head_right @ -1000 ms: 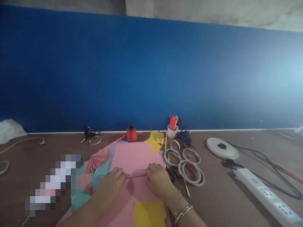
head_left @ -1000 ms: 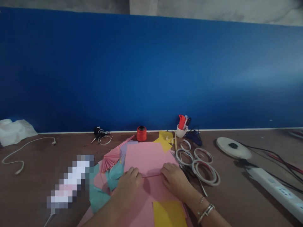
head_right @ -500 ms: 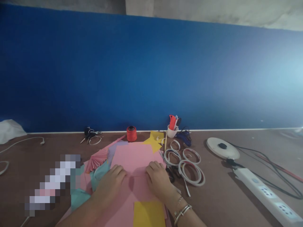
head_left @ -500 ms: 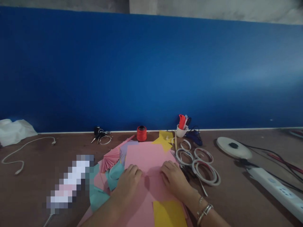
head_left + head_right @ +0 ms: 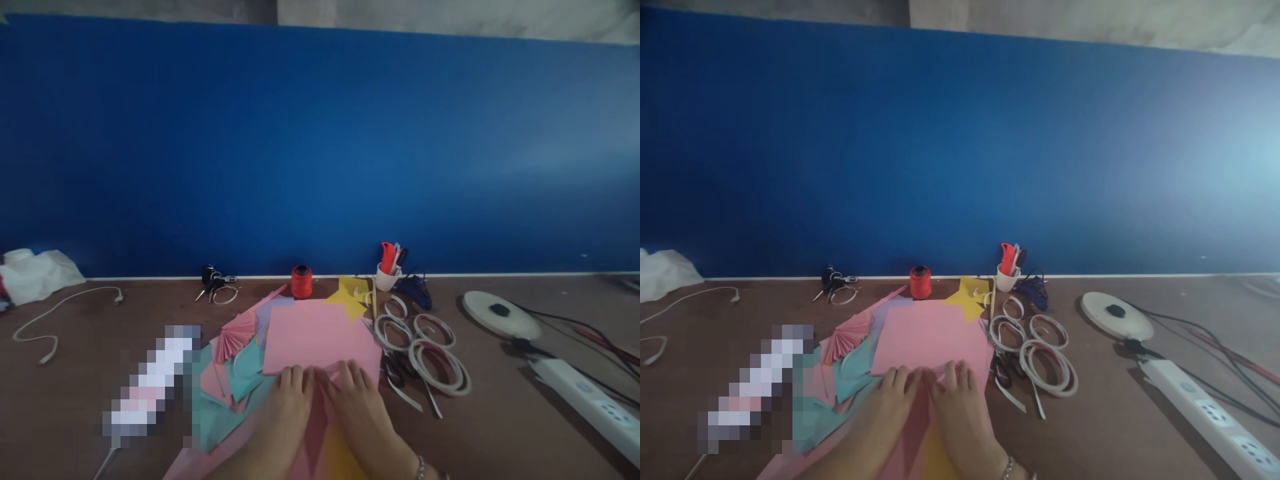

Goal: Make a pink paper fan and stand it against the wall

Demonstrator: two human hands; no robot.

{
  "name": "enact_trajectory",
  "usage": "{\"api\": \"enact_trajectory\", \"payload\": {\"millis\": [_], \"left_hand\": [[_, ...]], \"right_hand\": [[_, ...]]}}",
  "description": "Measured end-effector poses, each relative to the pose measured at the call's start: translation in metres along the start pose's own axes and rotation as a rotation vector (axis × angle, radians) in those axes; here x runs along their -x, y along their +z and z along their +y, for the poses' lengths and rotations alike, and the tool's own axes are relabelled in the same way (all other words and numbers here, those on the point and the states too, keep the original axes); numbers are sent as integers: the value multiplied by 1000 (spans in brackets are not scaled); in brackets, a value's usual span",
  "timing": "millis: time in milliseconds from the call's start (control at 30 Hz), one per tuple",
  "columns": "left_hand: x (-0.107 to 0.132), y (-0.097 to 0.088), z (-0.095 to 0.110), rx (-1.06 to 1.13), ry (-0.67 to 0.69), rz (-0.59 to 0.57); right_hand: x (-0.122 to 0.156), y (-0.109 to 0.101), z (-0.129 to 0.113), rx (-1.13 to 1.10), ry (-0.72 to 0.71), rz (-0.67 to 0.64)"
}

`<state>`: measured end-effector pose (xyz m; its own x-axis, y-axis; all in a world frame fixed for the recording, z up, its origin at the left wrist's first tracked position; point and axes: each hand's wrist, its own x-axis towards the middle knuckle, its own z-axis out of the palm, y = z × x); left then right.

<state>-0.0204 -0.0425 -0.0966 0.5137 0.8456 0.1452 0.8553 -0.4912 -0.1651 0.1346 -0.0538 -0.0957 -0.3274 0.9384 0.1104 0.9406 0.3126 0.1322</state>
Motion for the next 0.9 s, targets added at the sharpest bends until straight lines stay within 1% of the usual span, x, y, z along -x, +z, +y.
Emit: {"api": "enact_trajectory", "payload": {"millis": [67, 200, 300, 367, 467, 567, 667, 800, 900], "left_hand": [[0, -6, 0, -14, -18, -37], [0, -18, -5, -53, -88, -123], [3, -22, -13, -72, -128, -155], [4, -22, -19, -57, -170, -168], [3, -24, -26, -5, -210, -191], [-1, -27, -29, 65, -161, -197], [-6, -28, -30, 149, -87, -183], [-11, -24, -31, 192, -28, -209], [-12, -19, -32, 202, 1, -214]], "right_hand": [[0, -4, 1, -22, 0, -31], [-2, -20, 11, -111, 46, -71], [-5, -29, 21, -133, 81, -107], [-8, -31, 28, -135, 61, -131], [-14, -30, 37, -125, -29, -140], [-18, -28, 44, -118, -85, -109], [-19, -27, 46, -118, -85, -110], [-19, -26, 46, -143, -80, -126], [-18, -23, 47, -167, -70, -111]]}}
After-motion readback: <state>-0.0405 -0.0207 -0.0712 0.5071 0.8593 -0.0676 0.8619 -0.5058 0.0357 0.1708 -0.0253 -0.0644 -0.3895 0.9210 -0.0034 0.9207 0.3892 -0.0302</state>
